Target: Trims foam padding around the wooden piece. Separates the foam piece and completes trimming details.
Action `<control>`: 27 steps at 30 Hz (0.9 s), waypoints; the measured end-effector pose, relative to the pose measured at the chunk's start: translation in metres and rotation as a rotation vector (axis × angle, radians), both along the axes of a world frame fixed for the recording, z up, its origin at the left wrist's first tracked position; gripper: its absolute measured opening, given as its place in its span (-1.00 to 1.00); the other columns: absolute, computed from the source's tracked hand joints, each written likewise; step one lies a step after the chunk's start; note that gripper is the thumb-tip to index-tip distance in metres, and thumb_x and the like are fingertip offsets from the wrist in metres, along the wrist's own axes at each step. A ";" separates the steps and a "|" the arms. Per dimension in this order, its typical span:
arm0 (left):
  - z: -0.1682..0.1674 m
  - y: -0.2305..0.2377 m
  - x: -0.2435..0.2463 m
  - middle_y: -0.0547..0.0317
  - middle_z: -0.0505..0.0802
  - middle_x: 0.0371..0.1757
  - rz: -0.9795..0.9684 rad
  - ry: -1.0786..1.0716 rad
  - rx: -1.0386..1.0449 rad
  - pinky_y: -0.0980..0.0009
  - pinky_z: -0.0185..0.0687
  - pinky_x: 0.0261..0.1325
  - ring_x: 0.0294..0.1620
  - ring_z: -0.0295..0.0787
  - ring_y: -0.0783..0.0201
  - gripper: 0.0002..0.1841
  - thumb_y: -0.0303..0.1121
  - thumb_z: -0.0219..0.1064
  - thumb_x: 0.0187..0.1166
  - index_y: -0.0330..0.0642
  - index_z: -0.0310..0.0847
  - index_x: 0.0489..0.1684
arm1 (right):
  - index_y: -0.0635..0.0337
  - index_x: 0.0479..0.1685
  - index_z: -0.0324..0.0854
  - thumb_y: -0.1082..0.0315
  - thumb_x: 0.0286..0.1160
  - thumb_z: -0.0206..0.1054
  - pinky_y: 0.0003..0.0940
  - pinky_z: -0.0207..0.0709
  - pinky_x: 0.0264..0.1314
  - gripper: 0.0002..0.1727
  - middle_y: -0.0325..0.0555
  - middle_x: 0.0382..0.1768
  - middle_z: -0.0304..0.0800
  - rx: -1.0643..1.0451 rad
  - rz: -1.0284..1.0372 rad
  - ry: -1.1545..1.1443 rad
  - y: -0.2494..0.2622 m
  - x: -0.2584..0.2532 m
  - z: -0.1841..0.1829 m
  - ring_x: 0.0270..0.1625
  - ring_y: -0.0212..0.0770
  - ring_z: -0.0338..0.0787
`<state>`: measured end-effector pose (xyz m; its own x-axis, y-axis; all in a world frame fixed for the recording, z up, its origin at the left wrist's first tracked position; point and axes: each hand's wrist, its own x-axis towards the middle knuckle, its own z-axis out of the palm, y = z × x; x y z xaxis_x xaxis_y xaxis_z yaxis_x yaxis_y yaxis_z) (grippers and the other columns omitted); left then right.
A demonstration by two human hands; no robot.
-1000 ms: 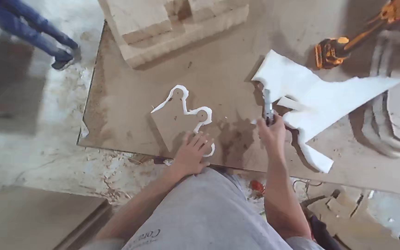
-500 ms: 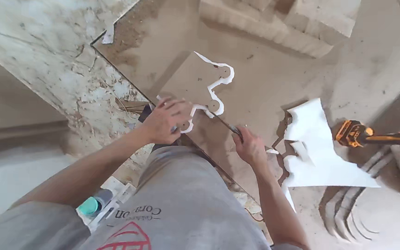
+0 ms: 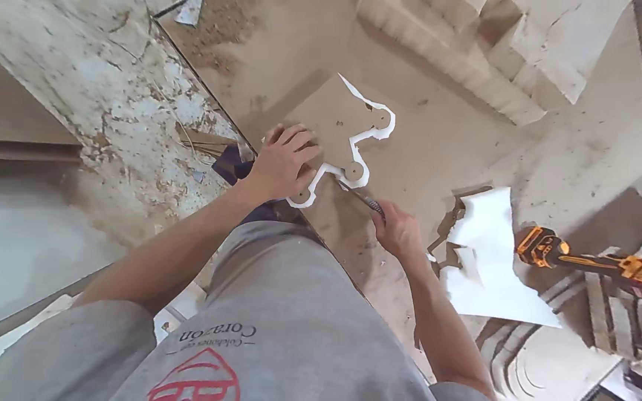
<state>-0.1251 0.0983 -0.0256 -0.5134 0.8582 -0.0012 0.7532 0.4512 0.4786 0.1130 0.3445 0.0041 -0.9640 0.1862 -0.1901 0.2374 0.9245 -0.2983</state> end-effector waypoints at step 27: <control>0.016 0.020 0.012 0.18 0.39 0.80 0.079 -0.076 -0.153 -0.43 -0.48 0.81 0.92 -0.09 -0.07 -0.28 0.06 0.57 0.29 0.24 0.56 0.58 | 0.03 0.30 0.75 0.14 0.73 0.14 0.04 0.71 -0.30 -0.62 0.09 -0.11 0.87 -0.087 0.159 0.086 0.049 -0.014 -0.024 -0.22 0.08 0.88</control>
